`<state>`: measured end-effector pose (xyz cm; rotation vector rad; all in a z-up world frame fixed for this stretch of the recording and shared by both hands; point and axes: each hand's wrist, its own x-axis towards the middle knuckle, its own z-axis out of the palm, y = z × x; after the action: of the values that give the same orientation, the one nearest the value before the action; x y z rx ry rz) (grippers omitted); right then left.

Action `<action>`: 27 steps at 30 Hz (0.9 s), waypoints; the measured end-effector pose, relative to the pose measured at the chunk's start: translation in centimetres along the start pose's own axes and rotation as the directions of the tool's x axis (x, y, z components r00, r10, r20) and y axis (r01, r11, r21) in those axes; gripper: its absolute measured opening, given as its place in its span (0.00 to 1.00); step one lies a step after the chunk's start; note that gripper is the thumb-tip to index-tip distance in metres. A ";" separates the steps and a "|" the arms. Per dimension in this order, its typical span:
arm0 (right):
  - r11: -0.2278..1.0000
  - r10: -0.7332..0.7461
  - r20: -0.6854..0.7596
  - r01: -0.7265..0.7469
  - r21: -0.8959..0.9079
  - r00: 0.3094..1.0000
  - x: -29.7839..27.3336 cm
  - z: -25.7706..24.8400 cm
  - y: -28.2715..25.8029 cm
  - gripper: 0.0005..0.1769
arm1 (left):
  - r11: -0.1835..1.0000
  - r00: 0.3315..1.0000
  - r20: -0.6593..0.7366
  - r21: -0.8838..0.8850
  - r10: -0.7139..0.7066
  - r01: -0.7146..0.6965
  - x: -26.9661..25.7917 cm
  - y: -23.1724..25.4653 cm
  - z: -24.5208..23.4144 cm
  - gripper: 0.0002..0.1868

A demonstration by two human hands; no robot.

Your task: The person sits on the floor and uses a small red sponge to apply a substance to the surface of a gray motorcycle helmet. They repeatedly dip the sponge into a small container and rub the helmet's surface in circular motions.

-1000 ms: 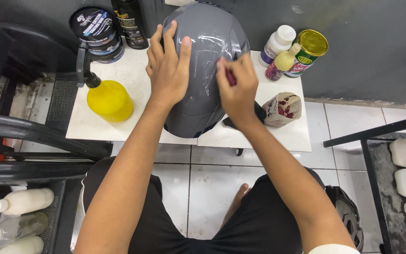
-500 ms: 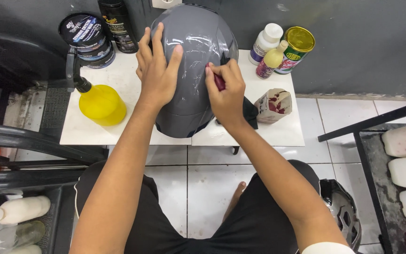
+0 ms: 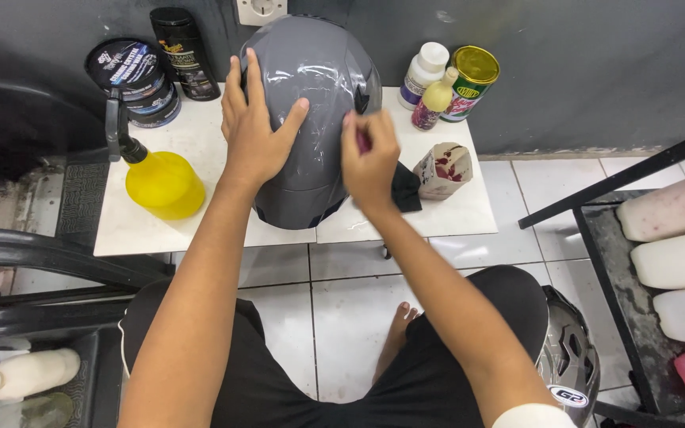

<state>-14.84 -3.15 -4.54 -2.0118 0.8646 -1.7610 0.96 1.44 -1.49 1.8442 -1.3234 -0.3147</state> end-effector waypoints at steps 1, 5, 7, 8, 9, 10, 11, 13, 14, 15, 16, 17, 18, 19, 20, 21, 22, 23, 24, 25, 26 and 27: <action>1.000 0.001 0.000 -0.001 -0.005 1.000 -1.5 0.0 -0.2 0.15 | 1.000 1.000 0.003 -0.003 0.000 0.000 0.0 -0.1 0.0 0.45; 0.996 -0.090 -0.011 0.090 0.008 0.996 -4.0 0.3 0.0 0.11 | 1.000 1.000 -0.022 0.010 0.003 -0.003 -0.2 0.0 0.1 0.45; 0.992 -0.123 -0.029 0.123 0.003 0.992 -3.0 0.4 0.2 0.11 | 1.000 1.000 -0.024 0.031 -0.007 0.008 -0.5 -0.1 0.4 0.45; 0.998 -0.058 -0.049 0.058 0.016 0.997 -2.1 0.4 0.1 0.12 | 0.998 0.998 -0.060 0.053 0.024 -0.021 -0.6 -0.3 0.6 0.45; 1.000 0.004 -0.072 -0.002 0.029 0.997 -1.0 0.4 0.1 0.14 | 0.996 0.993 -0.097 0.077 0.061 -0.053 -0.4 -0.4 0.8 0.45; 1.000 0.003 -0.077 -0.001 0.028 0.997 -0.7 0.4 0.3 0.14 | 0.995 0.993 -0.096 0.077 0.065 -0.058 -0.4 -0.3 0.8 0.45; 0.997 0.063 -0.081 -0.059 0.053 0.995 -0.6 0.3 0.4 0.13 | 0.996 0.994 -0.097 0.081 0.052 -0.045 -0.5 -0.2 0.8 0.46; 0.990 0.125 -0.085 -0.118 0.079 0.988 -1.6 0.3 0.0 0.13 | 0.996 0.995 -0.096 0.087 0.040 -0.032 -0.5 -0.6 1.1 0.48; 1.000 0.018 -0.092 -0.016 0.021 0.996 -2.7 0.3 -0.4 0.15 | 0.995 0.989 -0.136 0.091 0.051 -0.038 -0.3 -1.0 1.5 0.50; 0.995 -0.092 -0.092 0.089 -0.037 0.992 -3.7 0.4 -0.8 0.17 | 0.994 0.982 -0.179 0.096 0.063 -0.046 0.0 -1.4 1.9 0.52; 0.995 -0.092 -0.094 0.089 -0.036 0.991 -4.5 0.4 -0.4 0.17 | 0.994 0.982 -0.179 0.097 0.065 -0.048 -0.2 -1.0 1.8 0.52; 0.990 -0.142 -0.068 0.140 -0.022 0.988 -5.3 0.6 -0.1 0.12 | 0.995 0.987 -0.157 0.094 0.035 -0.020 -0.3 -0.7 1.6 0.52; 0.982 -0.191 -0.044 0.191 -0.007 0.981 -6.1 0.7 0.2 0.07 | 0.996 0.991 -0.134 0.090 0.004 0.008 -0.4 -0.5 1.4 0.51; 0.982 -0.187 -0.043 0.188 -0.001 0.981 -4.9 0.6 0.0 0.07 | 0.995 0.991 -0.135 0.096 0.001 0.012 -0.4 -0.4 1.4 0.51; 0.993 -0.115 -0.063 0.116 0.004 0.991 -3.7 0.5 -0.2 0.11 | 0.995 0.992 -0.126 0.093 -0.023 0.034 -0.4 -0.3 1.4 0.51; 0.999 -0.044 -0.080 0.045 0.011 0.996 -2.5 0.4 -0.3 0.15 | 0.994 0.992 -0.119 0.088 -0.046 0.057 -0.3 -0.2 1.5 0.52; 0.999 -0.042 -0.078 0.043 0.016 0.996 -1.8 0.5 0.0 0.15 | 0.994 0.991 -0.122 0.091 -0.050 0.062 -0.4 0.2 1.2 0.52; 0.998 0.026 -0.067 -0.022 0.053 0.997 -1.0 0.5 0.3 0.14 | 0.990 0.992 -0.092 0.106 -0.083 0.092 -0.4 0.6 0.9 0.51; 0.992 0.093 -0.053 -0.088 0.090 0.994 -0.1 0.5 0.6 0.13 | 0.985 0.991 -0.064 0.122 -0.116 0.123 -0.4 1.1 0.6 0.50; 0.992 0.094 -0.053 -0.088 0.094 0.994 -0.5 0.5 0.2 0.13 | 0.984 0.991 -0.066 0.126 -0.117 0.125 -0.1 0.8 0.7 0.50; 0.997 -0.069 -0.050 0.071 0.041 0.996 -0.9 0.4 -0.1 0.13 | 0.980 0.991 -0.102 0.167 -0.092 0.108 0.2 0.6 0.9 0.51; 0.975 -0.221 -0.038 0.220 -0.019 0.975 -1.7 0.1 -0.5 0.14 | 0.974 0.990 -0.125 0.209 -0.066 0.091 0.2 0.3 1.2 0.53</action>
<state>-14.69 -1.74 -5.55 -2.1606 0.6891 -1.9225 0.10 0.64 -1.97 2.0658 -1.2449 -0.1046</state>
